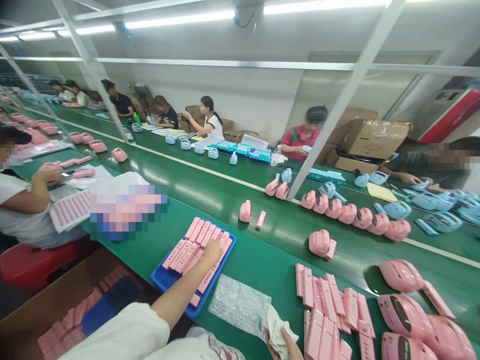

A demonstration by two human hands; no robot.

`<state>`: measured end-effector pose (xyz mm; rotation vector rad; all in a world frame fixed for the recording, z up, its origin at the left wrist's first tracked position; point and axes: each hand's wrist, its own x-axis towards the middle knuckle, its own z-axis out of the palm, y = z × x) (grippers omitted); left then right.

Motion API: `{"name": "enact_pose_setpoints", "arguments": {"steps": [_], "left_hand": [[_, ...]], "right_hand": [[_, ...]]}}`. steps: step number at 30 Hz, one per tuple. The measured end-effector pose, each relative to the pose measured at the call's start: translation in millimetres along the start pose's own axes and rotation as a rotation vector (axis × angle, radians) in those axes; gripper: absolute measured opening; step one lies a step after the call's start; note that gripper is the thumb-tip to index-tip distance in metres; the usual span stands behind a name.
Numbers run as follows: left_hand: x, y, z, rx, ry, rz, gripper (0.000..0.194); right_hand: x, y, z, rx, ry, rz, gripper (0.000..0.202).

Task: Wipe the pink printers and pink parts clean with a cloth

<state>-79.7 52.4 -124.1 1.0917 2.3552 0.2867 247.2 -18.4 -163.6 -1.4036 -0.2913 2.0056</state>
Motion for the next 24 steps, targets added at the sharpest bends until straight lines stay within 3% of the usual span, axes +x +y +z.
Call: {"name": "enact_pose_setpoints", "arguments": {"steps": [5,7,9,14,19,21,24], "left_hand": [[-11.7,-15.0,-8.7,-0.329,-0.037,0.025,0.029],[-21.5,-17.1,-10.7,-0.495,-0.056,0.050,0.022],[-35.5,-15.2,-11.3,-0.655,-0.088,0.085,0.015],[-74.4,7.6,-7.0,-0.920,-0.289,0.149,0.018],[-113.7,41.1,4.8,-1.244,-0.493,0.077,0.036],[-126.9,53.3,12.4,-1.245,-0.513,0.118,0.040],[-132.7,69.5,26.8,-0.862,-0.440,0.245,0.042]], "right_hand": [[-11.5,-10.3,7.7,-0.307,0.106,-0.254,0.045],[-19.9,-26.1,16.7,-0.263,0.057,-0.280,0.047],[-32.0,-45.0,29.3,-0.074,-0.021,-0.309,0.044],[-50.0,-93.7,53.6,0.250,-0.105,-0.412,0.030],[-48.5,-118.0,48.5,0.227,-0.184,-0.404,0.026],[-50.7,-118.4,45.4,0.145,-0.182,-0.423,0.029],[-52.8,-118.0,38.5,-0.006,-0.115,-0.434,0.029]]}}
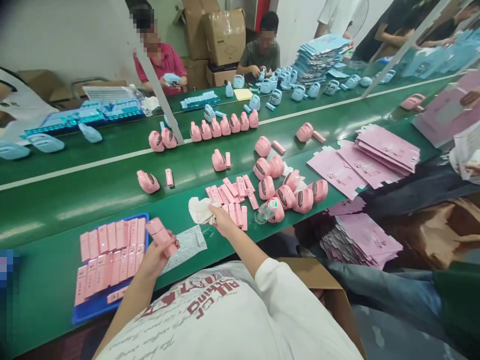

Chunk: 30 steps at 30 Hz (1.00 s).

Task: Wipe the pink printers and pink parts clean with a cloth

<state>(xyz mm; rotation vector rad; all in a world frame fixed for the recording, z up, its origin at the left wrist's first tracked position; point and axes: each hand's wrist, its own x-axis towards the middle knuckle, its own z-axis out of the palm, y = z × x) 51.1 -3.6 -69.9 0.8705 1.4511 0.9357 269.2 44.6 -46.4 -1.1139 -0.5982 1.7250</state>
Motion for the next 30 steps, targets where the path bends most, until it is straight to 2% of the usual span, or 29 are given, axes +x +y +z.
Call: {"name": "enact_pose_setpoints", "arguments": {"steps": [2,4,8,13,17,20,22,24,27,30], "left_hand": [[10.2,-3.7,7.6,0.306,0.036,-0.028,0.041],[21.5,-10.2,9.3,0.490,0.089,-0.079,0.033],[34.3,-27.3,3.4,0.731,0.175,-0.160,0.017],[36.7,-41.9,-6.7,0.849,0.169,-0.148,0.018],[40.5,-26.7,-15.0,0.755,0.100,-0.063,0.023],[44.3,0.9,-19.3,0.551,-0.017,0.049,0.024],[46.8,19.4,-21.3,0.382,-0.092,0.102,0.034],[49.4,33.7,-24.2,0.223,-0.133,0.114,0.042],[52.5,46.5,-33.4,0.019,-0.134,0.094,0.045],[52.4,54.3,-47.1,-0.133,-0.115,0.080,0.042]], "right_hand": [[0.0,-0.6,-6.4,-0.064,0.013,-0.002,0.027],[0.7,-0.9,-12.8,-0.097,0.016,-0.006,0.027],[1.3,1.6,-20.5,-0.120,0.037,-0.005,0.034],[0.8,6.6,-12.7,-0.125,0.059,-0.043,0.040],[1.7,11.2,10.1,-0.148,0.049,-0.120,0.047],[4.3,20.8,35.2,-0.241,-0.033,-0.194,0.051],[8.0,30.9,53.3,-0.320,-0.080,-0.248,0.052],[13.2,42.5,70.0,-0.363,-0.074,-0.281,0.050],[21.4,57.4,86.8,-0.213,-0.034,-0.231,0.046],[25.3,63.8,89.4,-0.027,-0.016,-0.137,0.046]]}}
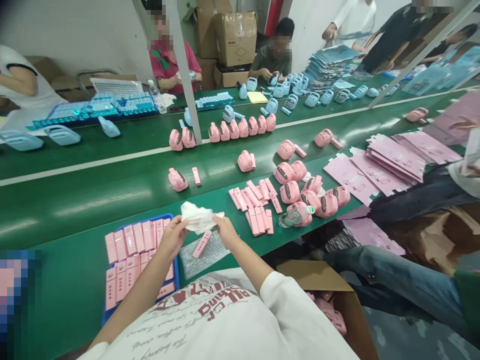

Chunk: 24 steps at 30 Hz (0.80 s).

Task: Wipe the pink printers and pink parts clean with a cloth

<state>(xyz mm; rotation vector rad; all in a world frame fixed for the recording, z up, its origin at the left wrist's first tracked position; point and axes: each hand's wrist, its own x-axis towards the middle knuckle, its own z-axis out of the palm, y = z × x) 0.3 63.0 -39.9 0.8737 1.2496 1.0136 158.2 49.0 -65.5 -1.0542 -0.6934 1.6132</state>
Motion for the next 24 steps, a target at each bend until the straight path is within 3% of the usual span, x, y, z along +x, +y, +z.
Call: {"name": "enact_pose_setpoints", "arguments": {"steps": [2,6,10,14,17,21,24], "left_hand": [[-1.7,6.0,-7.1,-0.106,0.000,-0.020,0.039],[-3.5,15.8,-11.5,-0.290,0.003,-0.080,0.043],[-6.2,21.0,-2.3,-0.300,0.041,-0.072,0.048],[-12.5,20.0,18.0,-0.135,-0.015,-0.010,0.049],[-16.2,13.8,34.1,-0.064,-0.033,0.098,0.046],[-16.4,0.3,46.3,-0.059,-0.068,0.143,0.047],[-15.4,-8.8,46.7,-0.108,-0.020,0.138,0.049]], "right_hand": [[-0.7,-0.9,-5.2,0.067,-0.037,0.075,0.048],[-2.3,-11.4,-19.4,0.178,-0.252,0.229,0.058],[-3.0,-27.4,-22.4,-0.056,-0.354,0.093,0.072],[-13.5,-42.2,-17.8,-0.400,-0.257,-0.107,0.078],[-22.7,-47.2,-18.5,-0.640,-0.162,-0.084,0.075],[-24.2,-49.2,-27.2,-0.962,-0.134,-0.085,0.025],[-23.2,-56.1,-36.6,-1.020,-0.131,-0.133,0.024]]}}
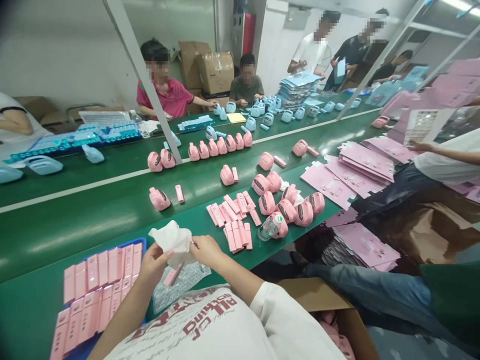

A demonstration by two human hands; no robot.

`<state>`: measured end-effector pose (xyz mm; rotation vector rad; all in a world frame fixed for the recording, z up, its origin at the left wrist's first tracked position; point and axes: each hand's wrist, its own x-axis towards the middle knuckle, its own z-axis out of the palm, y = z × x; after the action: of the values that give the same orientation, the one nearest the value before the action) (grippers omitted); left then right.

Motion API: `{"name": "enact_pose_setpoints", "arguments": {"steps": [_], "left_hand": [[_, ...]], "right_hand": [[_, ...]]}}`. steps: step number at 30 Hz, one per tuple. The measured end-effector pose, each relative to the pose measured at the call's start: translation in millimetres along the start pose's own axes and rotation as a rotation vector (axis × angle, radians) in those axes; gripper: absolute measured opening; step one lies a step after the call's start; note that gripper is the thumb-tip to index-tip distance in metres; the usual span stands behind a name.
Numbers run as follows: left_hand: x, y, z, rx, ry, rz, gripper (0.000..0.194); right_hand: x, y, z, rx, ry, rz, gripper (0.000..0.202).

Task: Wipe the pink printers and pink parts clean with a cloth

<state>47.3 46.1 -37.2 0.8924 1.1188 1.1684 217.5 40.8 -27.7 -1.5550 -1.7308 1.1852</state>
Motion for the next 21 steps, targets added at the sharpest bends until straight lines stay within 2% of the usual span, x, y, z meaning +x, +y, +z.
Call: {"name": "enact_pose_setpoints", "arguments": {"steps": [3,6,9,11,13,15,17,18,21], "left_hand": [[-1.8,-5.7,-6.3,-0.071,0.090,0.020,0.041],[-4.4,-11.7,-13.7,-0.049,0.073,0.034,0.044],[-5.8,-20.7,-15.0,0.075,0.059,-0.040,0.045],[-5.8,-26.8,-10.2,0.161,0.038,-0.036,0.058],[-5.9,-31.0,-1.4,0.234,-0.099,0.018,0.076],[-6.5,-32.8,9.4,0.303,-0.324,0.025,0.081],[-7.2,-32.4,19.3,0.350,-0.512,-0.045,0.070],[-7.5,-31.5,22.9,0.361,-0.570,-0.090,0.060],[-7.4,-27.6,25.0,0.364,-0.620,-0.151,0.036]], "right_hand": [[-4.4,-0.4,-16.5,0.137,0.026,-0.092,0.024],[-8.1,-4.3,-34.9,0.453,0.043,-0.164,0.019],[-7.8,-9.8,-50.3,0.613,-0.003,-0.106,0.015],[-7.5,-13.9,-57.8,0.607,-0.082,-0.094,0.014],[-8.5,-17.9,-63.1,0.559,-0.193,-0.127,0.016],[-10.5,-21.0,-66.8,0.518,-0.303,-0.171,0.018],[-12.2,-22.3,-69.6,0.486,-0.363,-0.206,0.020],[-12.5,-22.1,-70.9,0.468,-0.361,-0.219,0.021],[-11.4,-18.0,-75.5,0.413,-0.273,-0.232,0.022]]}}
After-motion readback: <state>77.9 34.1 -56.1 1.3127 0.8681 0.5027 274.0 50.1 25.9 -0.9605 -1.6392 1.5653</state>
